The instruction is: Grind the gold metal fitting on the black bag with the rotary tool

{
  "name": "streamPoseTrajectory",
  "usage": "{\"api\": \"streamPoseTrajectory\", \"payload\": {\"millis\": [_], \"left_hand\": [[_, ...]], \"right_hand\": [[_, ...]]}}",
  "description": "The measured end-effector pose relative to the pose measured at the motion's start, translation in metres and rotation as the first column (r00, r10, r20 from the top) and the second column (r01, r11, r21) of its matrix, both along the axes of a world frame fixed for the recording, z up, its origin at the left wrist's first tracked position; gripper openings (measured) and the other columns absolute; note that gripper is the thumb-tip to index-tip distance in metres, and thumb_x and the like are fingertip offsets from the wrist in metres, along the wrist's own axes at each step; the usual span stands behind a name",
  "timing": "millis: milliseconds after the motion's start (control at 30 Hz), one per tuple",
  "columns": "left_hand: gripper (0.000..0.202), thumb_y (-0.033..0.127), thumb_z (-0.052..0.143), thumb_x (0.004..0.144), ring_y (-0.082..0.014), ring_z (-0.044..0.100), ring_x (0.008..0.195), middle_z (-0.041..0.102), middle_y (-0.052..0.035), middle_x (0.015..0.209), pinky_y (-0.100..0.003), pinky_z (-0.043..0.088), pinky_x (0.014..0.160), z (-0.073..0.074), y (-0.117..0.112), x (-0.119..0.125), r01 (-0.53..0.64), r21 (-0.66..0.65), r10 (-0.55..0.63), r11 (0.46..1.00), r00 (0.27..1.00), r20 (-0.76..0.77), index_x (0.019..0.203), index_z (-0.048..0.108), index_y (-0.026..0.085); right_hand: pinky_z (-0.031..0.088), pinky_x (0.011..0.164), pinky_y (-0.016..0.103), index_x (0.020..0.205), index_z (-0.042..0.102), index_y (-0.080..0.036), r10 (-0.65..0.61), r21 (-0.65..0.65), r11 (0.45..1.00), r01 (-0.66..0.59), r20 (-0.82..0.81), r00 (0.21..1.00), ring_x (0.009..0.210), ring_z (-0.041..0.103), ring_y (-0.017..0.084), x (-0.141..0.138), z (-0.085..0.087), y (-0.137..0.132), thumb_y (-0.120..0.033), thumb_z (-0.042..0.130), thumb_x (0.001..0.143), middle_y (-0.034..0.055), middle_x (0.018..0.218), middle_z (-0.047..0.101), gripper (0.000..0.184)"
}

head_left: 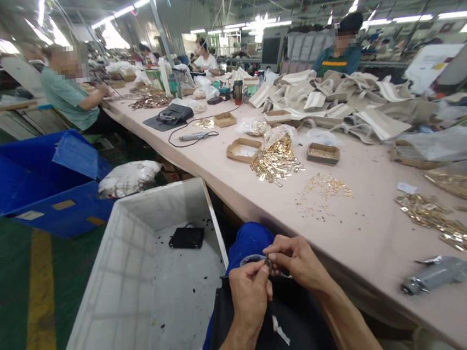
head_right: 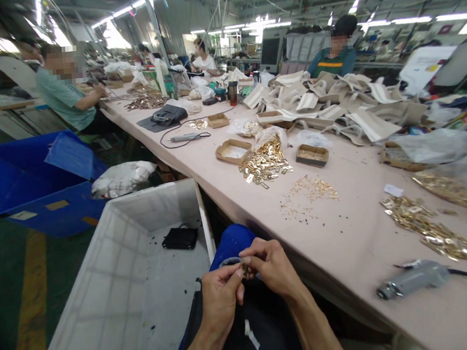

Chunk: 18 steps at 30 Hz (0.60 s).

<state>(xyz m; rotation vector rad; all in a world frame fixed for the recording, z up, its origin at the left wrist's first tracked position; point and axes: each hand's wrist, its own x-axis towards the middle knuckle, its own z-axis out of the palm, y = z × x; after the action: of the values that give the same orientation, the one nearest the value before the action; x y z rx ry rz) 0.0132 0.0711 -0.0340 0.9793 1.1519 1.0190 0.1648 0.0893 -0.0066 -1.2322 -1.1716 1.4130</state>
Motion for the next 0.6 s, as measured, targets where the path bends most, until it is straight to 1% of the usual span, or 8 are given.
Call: {"api": "streamPoseTrajectory", "payload": {"millis": [67, 133, 300, 400, 467, 533, 567, 600], "left_hand": [[0.029, 0.032, 0.069, 0.088, -0.0077, 0.041, 0.036, 0.054, 0.0016, 0.042, -0.02, 0.029, 0.041, -0.005, 0.001, 0.001, -0.024, -0.004, 0.024, 1.0, 1.0, 0.007, 0.093, 0.083, 0.007], [0.03, 0.034, 0.07, 0.087, -0.0077, 0.04, 0.036, 0.053, 0.002, 0.042, -0.02, 0.029, 0.041, -0.009, 0.002, 0.002, -0.043, -0.015, 0.043, 0.999, 0.999, 0.012, 0.092, 0.083, 0.007], [0.031, 0.037, 0.072, 0.087, -0.0076, 0.04, 0.036, 0.052, 0.0018, 0.041, -0.021, 0.029, 0.042, -0.012, 0.002, 0.001, -0.038, -0.03, 0.038, 0.999, 0.999, 0.01, 0.088, 0.082, 0.008], [0.037, 0.044, 0.076, 0.083, -0.0081, 0.04, 0.037, 0.051, 0.0018, 0.039, -0.02, 0.03, 0.042, -0.01, 0.004, 0.0, -0.058, -0.044, 0.059, 0.997, 0.998, 0.019, 0.088, 0.082, 0.008], [0.043, 0.05, 0.082, 0.077, -0.0081, 0.04, 0.037, 0.051, 0.0018, 0.04, -0.019, 0.03, 0.041, -0.009, 0.006, -0.002, -0.077, -0.07, 0.079, 0.995, 0.997, 0.024, 0.09, 0.082, 0.009], [0.053, 0.056, 0.087, 0.07, -0.007, 0.041, 0.037, 0.06, -0.002, 0.048, -0.018, 0.028, 0.039, -0.009, 0.009, -0.003, -0.083, -0.114, 0.088, 0.99, 0.995, 0.039, 0.093, 0.082, 0.009], [0.057, 0.059, 0.09, 0.065, -0.0064, 0.041, 0.036, 0.066, -0.0051, 0.056, -0.018, 0.027, 0.037, -0.009, 0.011, -0.003, -0.08, -0.141, 0.088, 0.987, 0.995, 0.045, 0.092, 0.082, 0.009], [0.061, 0.062, 0.091, 0.06, -0.006, 0.041, 0.036, 0.071, -0.0084, 0.064, -0.018, 0.027, 0.035, -0.009, 0.012, -0.003, -0.082, -0.161, 0.091, 0.984, 0.995, 0.048, 0.09, 0.082, 0.009]], "right_hand": [[0.051, 0.06, 0.027, 0.088, 0.078, -0.016, -0.035, 0.051, 0.998, 0.028, 0.142, 0.989, 0.066, 0.063, 0.013, -0.005, 0.004, -0.004, -0.031, 0.074, 0.087, 0.0015, 0.086, 0.06, 0.016], [0.05, 0.062, 0.027, 0.085, 0.075, -0.016, -0.065, 0.088, 0.995, 0.047, 0.218, 0.974, 0.071, 0.063, 0.013, -0.009, 0.005, -0.007, -0.027, 0.07, 0.09, 0.0016, 0.087, 0.06, 0.014], [0.049, 0.066, 0.028, 0.083, 0.072, -0.017, -0.096, 0.132, 0.989, 0.062, 0.273, 0.957, 0.076, 0.062, 0.013, -0.012, 0.002, -0.009, -0.024, 0.065, 0.092, 0.0017, 0.088, 0.059, 0.014], [0.05, 0.065, 0.028, 0.082, 0.073, -0.017, -0.111, 0.125, 0.989, 0.082, 0.248, 0.962, 0.075, 0.063, 0.014, -0.017, 0.006, -0.009, -0.023, 0.064, 0.091, 0.0024, 0.088, 0.06, 0.014], [0.051, 0.065, 0.029, 0.086, 0.076, -0.018, -0.106, 0.097, 0.991, 0.089, 0.183, 0.977, 0.074, 0.064, 0.015, -0.018, 0.006, -0.01, -0.027, 0.068, 0.09, 0.0035, 0.09, 0.061, 0.013], [0.052, 0.069, 0.031, 0.099, 0.078, -0.021, -0.135, 0.098, 0.988, 0.12, 0.161, 0.978, 0.078, 0.065, 0.017, -0.01, 0.003, -0.012, -0.034, 0.071, 0.09, 0.0047, 0.094, 0.064, 0.017], [0.053, 0.072, 0.032, 0.106, 0.078, -0.023, -0.182, 0.115, 0.98, 0.162, 0.195, 0.964, 0.082, 0.065, 0.018, 0.0, 0.001, -0.013, -0.038, 0.071, 0.091, 0.0051, 0.096, 0.065, 0.022], [0.053, 0.075, 0.033, 0.113, 0.077, -0.025, -0.261, 0.142, 0.963, 0.23, 0.264, 0.928, 0.085, 0.065, 0.02, 0.015, -0.001, -0.016, -0.041, 0.07, 0.092, 0.0056, 0.096, 0.066, 0.027]]}}
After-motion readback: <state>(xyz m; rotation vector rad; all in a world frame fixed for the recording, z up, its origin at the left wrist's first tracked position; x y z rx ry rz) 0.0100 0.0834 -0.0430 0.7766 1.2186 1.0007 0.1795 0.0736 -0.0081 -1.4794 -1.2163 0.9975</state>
